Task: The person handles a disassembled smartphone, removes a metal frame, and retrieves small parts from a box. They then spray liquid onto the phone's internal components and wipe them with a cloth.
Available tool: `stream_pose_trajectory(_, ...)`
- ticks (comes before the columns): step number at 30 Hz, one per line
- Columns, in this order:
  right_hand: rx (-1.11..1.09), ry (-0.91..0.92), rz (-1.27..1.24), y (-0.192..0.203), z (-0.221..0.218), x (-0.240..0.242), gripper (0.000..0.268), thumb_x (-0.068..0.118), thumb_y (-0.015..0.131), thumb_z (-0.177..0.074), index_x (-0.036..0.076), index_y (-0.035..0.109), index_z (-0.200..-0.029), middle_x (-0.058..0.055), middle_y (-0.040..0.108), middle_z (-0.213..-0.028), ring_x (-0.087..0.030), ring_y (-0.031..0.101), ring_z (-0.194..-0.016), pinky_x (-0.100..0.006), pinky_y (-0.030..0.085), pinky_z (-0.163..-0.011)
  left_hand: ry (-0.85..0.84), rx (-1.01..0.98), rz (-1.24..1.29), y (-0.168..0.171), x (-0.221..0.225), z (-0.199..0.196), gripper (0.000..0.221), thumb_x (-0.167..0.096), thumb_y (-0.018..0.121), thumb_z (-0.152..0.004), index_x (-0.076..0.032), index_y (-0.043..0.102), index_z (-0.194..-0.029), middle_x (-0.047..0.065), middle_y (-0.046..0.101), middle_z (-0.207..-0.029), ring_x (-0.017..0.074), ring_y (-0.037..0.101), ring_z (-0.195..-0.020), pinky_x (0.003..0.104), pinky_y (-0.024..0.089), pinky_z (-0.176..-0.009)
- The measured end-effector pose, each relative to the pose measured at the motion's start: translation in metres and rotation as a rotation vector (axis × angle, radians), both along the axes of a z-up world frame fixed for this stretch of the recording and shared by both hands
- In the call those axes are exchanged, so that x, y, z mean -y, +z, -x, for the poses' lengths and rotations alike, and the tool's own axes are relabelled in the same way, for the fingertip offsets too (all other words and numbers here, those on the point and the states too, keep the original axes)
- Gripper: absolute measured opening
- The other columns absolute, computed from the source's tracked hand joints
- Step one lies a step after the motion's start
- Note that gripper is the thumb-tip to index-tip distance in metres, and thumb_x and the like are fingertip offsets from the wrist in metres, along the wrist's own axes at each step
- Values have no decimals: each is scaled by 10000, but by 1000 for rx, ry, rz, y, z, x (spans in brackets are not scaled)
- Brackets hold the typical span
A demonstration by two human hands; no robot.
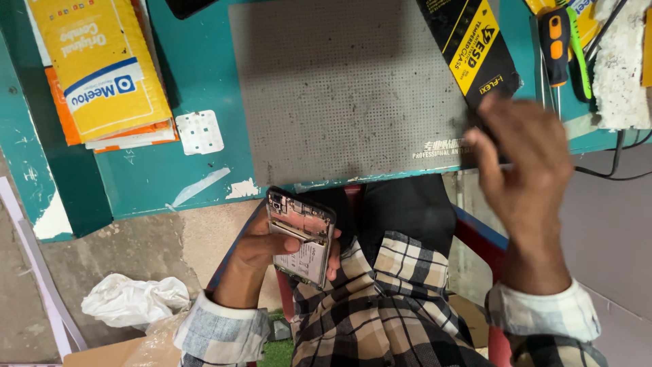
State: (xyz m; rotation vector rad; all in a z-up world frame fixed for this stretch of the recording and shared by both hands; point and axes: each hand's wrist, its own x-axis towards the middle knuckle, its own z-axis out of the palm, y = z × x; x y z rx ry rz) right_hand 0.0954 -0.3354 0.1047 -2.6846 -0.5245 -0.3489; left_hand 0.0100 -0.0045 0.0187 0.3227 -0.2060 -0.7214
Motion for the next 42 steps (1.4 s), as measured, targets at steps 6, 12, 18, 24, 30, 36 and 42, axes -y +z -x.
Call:
stream_pose_trajectory(6,107,-27,185,10,-26,-3,346,177,868,-957,-36,760,-1208,-219,706,-1290,-364,707,-1096,-414,587,-901,17,6,-21,3,-3,1,459,-101,712,-978,160,633,-1348,352,710,-1051,457,741,-950,554,628,-789)
stream_pose_trajectory(12,200,27,257,-5,-35,15,189,67,801,-1062,-1,757,-1233,-148,732,-1255,-279,733,-1095,-350,609,-963,-10,-40,-7,0,-6,4,466,-103,712,-963,91,585,-1368,339,718,-1112,463,741,-996,566,634,-844)
stream_pose_trajectory(18,258,56,341,-15,-34,31,236,0,737,-1005,3,769,-1240,-111,747,-1265,-235,743,-1089,-302,611,-941,-14,-75,-19,10,-8,6,507,-127,744,-956,114,605,-1380,324,717,-1054,418,738,-920,483,615,-803)
stream_pose_trajectory(24,314,18,301,-15,-37,23,156,-24,761,-995,10,781,-1146,-105,760,-1172,-245,747,-990,-321,607,-852,-15,-132,-60,17,-8,7,518,-134,780,-909,120,612,-1328,321,713,-1061,440,737,-937,520,623,-815)
stream_pose_trajectory(30,288,-86,120,-4,-41,16,141,32,740,-1043,36,713,-1181,-150,736,-1178,-308,725,-1015,-376,607,-857,-122,-256,11,12,-5,4,593,-112,747,-869,92,518,-1377,311,700,-1104,439,734,-976,520,614,-859)
stream_pose_trajectory(36,410,-100,-26,19,-23,3,179,-42,754,-1001,-7,686,-1162,-146,729,-1187,-283,729,-1104,-345,590,-969,-40,-151,25,12,-6,9,597,-133,682,-921,161,513,-1413,333,693,-1104,440,734,-951,504,623,-849)
stream_pose_trajectory(42,319,32,-200,21,-6,-25,249,-29,773,-853,7,694,-1087,-128,699,-1194,-283,706,-1111,-360,569,-960,26,-143,-43,2,-4,8,611,-118,662,-863,150,518,-1393,342,701,-1078,428,739,-964,483,624,-860)
